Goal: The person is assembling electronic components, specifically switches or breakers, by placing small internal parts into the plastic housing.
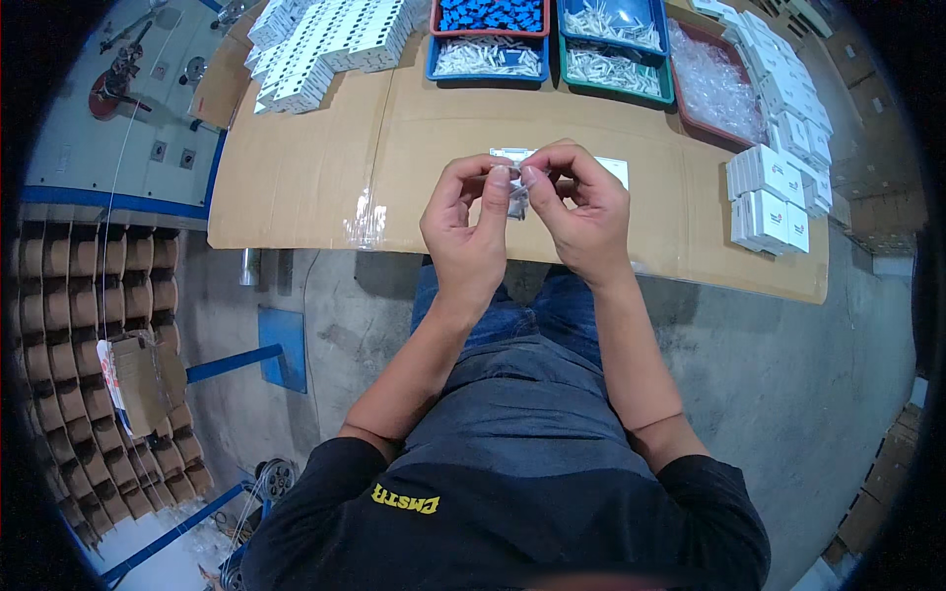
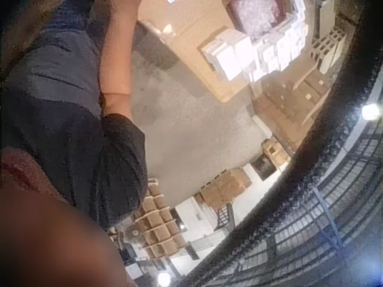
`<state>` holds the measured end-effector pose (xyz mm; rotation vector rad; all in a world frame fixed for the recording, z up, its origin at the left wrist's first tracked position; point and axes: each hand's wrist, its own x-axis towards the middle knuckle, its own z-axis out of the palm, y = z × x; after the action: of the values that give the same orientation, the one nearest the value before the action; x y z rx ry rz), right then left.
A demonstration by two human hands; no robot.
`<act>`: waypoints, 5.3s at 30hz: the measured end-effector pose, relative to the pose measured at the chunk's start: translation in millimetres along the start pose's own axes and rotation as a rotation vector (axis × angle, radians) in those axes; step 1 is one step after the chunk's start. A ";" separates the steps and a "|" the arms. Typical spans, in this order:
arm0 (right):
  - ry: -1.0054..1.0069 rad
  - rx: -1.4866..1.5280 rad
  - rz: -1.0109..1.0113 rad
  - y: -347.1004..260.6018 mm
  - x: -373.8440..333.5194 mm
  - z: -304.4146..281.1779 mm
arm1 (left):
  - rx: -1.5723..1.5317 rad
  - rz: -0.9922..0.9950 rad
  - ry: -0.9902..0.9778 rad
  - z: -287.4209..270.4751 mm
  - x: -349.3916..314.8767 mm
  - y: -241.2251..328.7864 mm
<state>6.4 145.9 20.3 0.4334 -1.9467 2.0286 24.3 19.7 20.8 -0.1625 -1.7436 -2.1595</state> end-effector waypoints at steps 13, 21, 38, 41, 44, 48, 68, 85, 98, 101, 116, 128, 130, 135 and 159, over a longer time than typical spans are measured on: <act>0.007 0.103 0.094 -8.5 -7.5 3.3 | -0.039 -0.040 -0.045 -3.4 -5.4 6.2; 0.026 0.128 0.104 -14.1 -7.1 3.5 | -0.068 -0.030 -0.021 -10.2 -1.3 8.2; 0.012 0.090 0.108 -12.9 -10.4 9.9 | 0.032 0.025 0.022 -13.1 0.1 13.2; 0.000 0.089 0.124 -14.0 -6.2 15.6 | 0.028 0.056 0.035 -17.0 1.3 4.5; 0.031 0.119 0.106 -18.5 -5.1 14.1 | -0.084 -0.025 -0.004 -10.5 4.6 19.5; 0.048 0.136 0.097 -26.0 -9.2 14.1 | -0.093 -0.041 -0.087 -12.9 7.8 26.5; -0.113 -0.099 0.098 7.3 -18.8 -12.6 | -0.430 -0.401 -0.083 -20.6 -12.0 -13.8; -0.338 -0.454 0.306 105.2 -24.4 -50.5 | 0.305 -0.405 -0.410 -71.9 6.7 -116.6; -0.343 -0.808 0.142 150.8 5.6 -38.4 | 0.869 0.158 -0.463 -67.0 48.3 -165.5; -0.353 -0.837 0.129 138.7 7.7 -31.7 | 0.845 0.062 -0.414 -65.7 44.8 -165.3; -0.468 -0.833 0.210 158.3 35.5 -40.9 | 0.901 0.239 -0.439 -64.8 48.1 -168.5; -0.405 -0.920 0.016 175.0 27.2 -54.4 | 0.951 0.243 -0.433 -50.4 43.3 -174.1; -0.411 -0.977 0.066 168.4 28.4 -53.8 | 1.052 0.357 -0.442 -48.4 44.5 -168.8; -0.445 -0.895 0.161 164.1 19.0 -57.4 | 0.865 0.075 -0.406 -50.0 40.9 -177.6; -0.555 -1.015 0.070 159.1 29.0 -58.2 | 0.909 0.350 -0.566 -65.7 43.6 -164.8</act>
<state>-86.3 197.7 -114.8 0.6865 -2.9881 0.7271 -64.4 -23.8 -132.8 -0.8054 -2.5723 -0.9694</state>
